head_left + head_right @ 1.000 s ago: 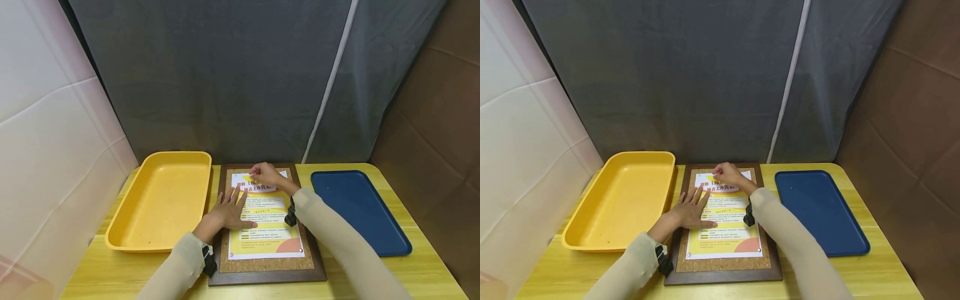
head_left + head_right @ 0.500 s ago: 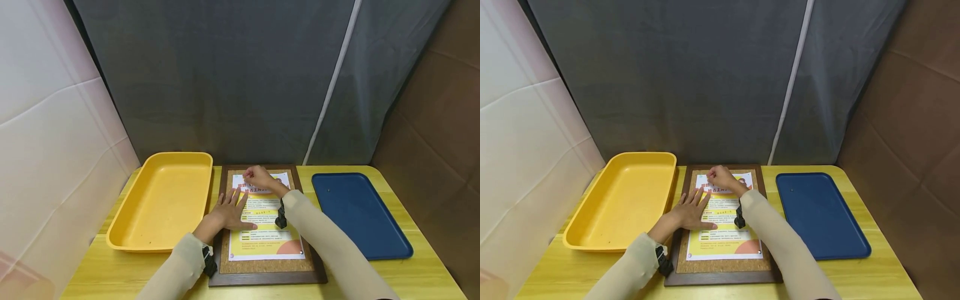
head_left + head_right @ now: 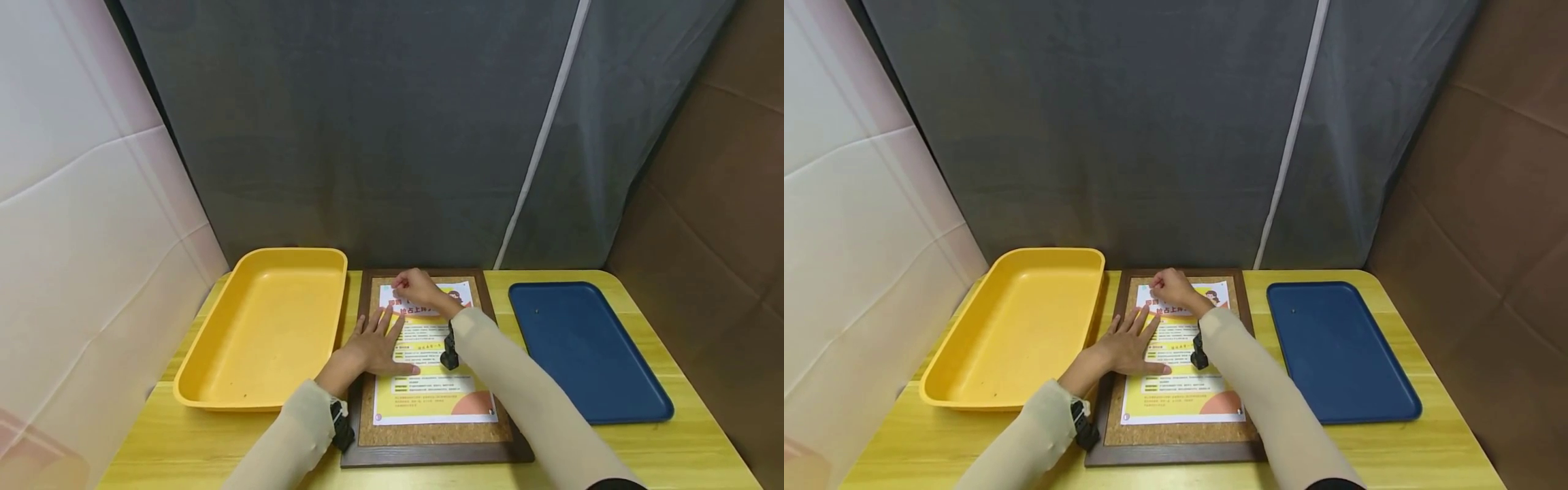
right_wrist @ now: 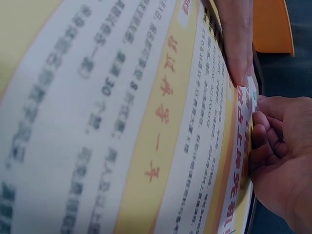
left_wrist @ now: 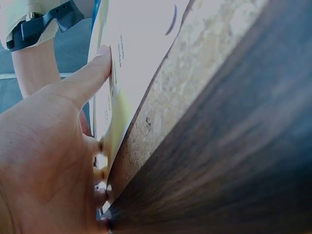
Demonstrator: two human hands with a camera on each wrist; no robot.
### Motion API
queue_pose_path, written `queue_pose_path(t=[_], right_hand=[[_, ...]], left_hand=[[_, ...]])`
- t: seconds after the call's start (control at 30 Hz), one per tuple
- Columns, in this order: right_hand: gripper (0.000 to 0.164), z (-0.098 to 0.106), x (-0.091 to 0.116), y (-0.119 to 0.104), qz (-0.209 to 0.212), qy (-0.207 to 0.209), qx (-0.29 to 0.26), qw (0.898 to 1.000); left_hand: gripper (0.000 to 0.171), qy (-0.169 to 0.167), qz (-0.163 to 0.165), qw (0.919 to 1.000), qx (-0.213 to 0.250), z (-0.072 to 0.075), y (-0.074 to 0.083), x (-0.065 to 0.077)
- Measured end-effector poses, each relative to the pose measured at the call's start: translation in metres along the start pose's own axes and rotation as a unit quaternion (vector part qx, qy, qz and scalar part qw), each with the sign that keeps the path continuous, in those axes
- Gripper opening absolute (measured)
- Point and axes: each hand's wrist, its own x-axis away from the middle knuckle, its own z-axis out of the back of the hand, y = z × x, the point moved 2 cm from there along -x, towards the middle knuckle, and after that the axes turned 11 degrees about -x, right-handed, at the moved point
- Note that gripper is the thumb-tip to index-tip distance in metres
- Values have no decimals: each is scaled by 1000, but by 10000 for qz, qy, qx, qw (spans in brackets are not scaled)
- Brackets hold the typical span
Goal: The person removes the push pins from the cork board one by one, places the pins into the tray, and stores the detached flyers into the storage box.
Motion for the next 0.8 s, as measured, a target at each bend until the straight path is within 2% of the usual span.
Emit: queue_pose_path(t=[0.1,0.23,0.47,0.7,0.8], right_hand=[[18,-3,-2,-2,99,28,87,9999],[18,-6,-3,-3,33,105,69,9999],[15,-9,-6,-4,-208,244,-142,9994],[16,-12,-4,-5,-350,273,-174,9989],[16,-12,-4,-6,-367,290,-183,9987]], left_hand=[[124,-32,1,10000,-17,2,0,2],[121,-109,-25,9999,-1,7,1,6],[115,5,-5,9998,-205,25,8,25],[123,-29,-54,10000,1,5,0,7],[124,27,-75,10000,-22,5,-1,7]])
